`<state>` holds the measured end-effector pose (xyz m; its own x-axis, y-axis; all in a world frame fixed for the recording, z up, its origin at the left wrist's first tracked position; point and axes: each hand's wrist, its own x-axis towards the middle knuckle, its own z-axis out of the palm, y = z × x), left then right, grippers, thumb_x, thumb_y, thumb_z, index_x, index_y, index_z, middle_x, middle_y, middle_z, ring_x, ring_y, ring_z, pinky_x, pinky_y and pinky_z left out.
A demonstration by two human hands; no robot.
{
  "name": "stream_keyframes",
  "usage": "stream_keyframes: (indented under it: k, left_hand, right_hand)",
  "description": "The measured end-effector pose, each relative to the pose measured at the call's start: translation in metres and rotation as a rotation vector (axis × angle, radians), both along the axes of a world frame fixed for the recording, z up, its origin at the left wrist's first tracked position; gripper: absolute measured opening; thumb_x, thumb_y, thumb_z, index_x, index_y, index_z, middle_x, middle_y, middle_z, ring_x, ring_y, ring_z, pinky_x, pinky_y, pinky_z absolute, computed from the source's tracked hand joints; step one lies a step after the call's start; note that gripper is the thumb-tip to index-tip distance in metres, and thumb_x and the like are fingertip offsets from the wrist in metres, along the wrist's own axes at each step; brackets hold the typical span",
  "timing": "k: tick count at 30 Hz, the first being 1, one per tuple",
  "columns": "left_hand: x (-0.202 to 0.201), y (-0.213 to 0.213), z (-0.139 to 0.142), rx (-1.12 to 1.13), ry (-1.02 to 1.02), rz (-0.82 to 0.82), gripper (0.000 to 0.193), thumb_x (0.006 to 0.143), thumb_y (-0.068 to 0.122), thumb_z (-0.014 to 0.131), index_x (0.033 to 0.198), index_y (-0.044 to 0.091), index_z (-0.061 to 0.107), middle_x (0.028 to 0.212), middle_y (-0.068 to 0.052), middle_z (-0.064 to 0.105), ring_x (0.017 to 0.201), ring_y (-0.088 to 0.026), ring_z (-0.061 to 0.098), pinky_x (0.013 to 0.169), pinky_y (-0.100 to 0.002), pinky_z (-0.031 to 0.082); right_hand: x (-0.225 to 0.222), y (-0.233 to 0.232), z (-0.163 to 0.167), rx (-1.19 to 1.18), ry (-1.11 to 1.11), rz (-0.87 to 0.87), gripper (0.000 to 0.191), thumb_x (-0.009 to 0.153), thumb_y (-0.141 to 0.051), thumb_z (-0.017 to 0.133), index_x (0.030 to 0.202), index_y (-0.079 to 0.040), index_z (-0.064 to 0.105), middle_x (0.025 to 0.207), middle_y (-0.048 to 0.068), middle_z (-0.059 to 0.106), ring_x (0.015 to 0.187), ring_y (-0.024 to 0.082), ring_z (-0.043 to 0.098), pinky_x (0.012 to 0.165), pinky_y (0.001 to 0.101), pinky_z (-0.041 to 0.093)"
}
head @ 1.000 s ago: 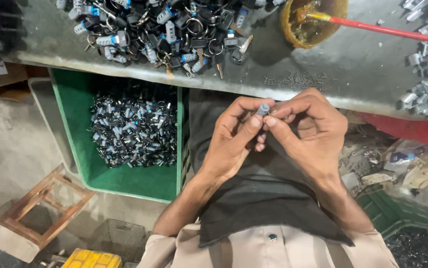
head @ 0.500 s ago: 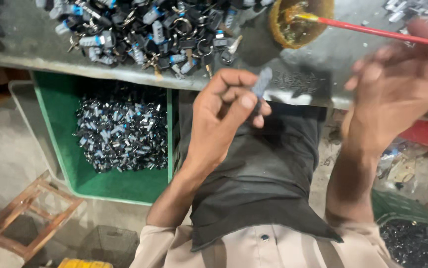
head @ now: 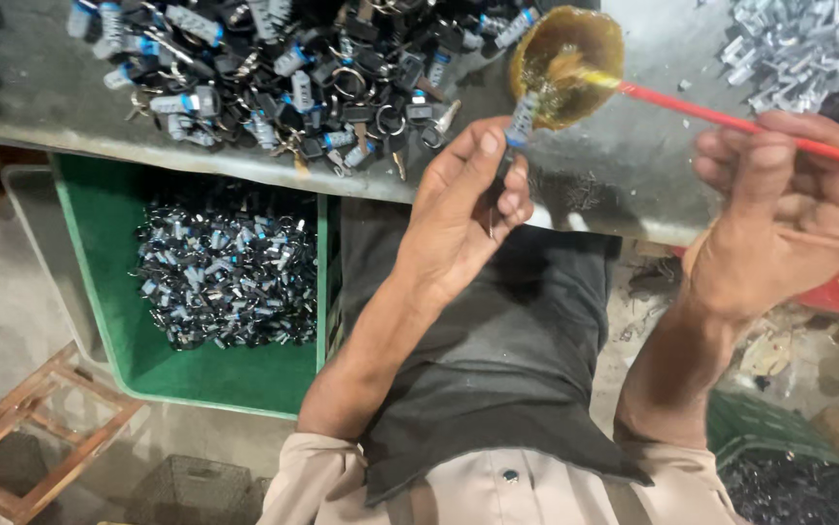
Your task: The person sits at a workbench covered with piles of small metal lock and key components. They pick up individual components, use a brush to apply liquid from a yellow bowl onto the parts, work the parts with their fingers, and place finished pieces onto piles and into a green bin.
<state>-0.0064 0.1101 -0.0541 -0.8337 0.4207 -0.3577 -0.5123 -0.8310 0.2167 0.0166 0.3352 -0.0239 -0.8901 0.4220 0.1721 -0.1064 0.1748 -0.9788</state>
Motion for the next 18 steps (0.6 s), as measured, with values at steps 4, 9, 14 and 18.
stream_keyframes:
  k: [4,9,14,18]
  left_hand:
    - [0.011,-0.035,0.044,-0.108,0.219,-0.057,0.027,0.115,0.028,0.063,0.123,0.003,0.061,0.089,-0.003,0.057,0.077,-0.010,0.052,0.072,-0.027,0.044]
    - [0.034,-0.195,0.105,-1.771,0.824,-0.295,0.015,0.091,0.011,0.063,0.104,0.008,0.072,0.136,-0.018,0.063,0.121,-0.028,0.057,0.106,-0.038,0.043]
    - [0.129,-0.262,0.028,-2.232,0.388,-0.492,0.024,0.093,-0.001,0.055,0.110,0.007,0.071,0.098,-0.014,0.073,0.086,-0.029,0.071,0.074,-0.039,0.055]
    - [0.209,-0.218,-0.115,-1.784,0.440,-0.314,0.017,0.114,0.013,0.050,0.122,0.005,0.063,0.114,-0.012,0.075,0.099,-0.028,0.074,0.083,-0.040,0.056]
  right_hand:
    - [-0.014,-0.004,0.021,0.132,-0.168,0.073,0.022,0.123,-0.010,0.065,0.120,0.012,0.063,0.106,0.021,0.074,0.093,0.023,0.079,0.082,0.0324,0.067]
    - [-0.001,0.000,0.058,0.238,-0.566,0.529,0.021,0.112,-0.009,0.061,0.118,0.007,0.072,0.101,0.016,0.076,0.086,0.017,0.074,0.074,0.0276,0.063]
    - [0.005,-0.016,0.045,0.057,-0.822,0.702,0.023,0.101,-0.004,0.058,0.116,0.006,0.073,0.100,0.015,0.079,0.086,0.017,0.076,0.070,0.0275,0.062]
    - [0.013,-0.017,0.034,0.002,-0.774,0.696,0.025,0.102,-0.004,0.056,0.119,0.004,0.072,0.101,0.014,0.079,0.086,0.016,0.076,0.067,0.0265,0.061]
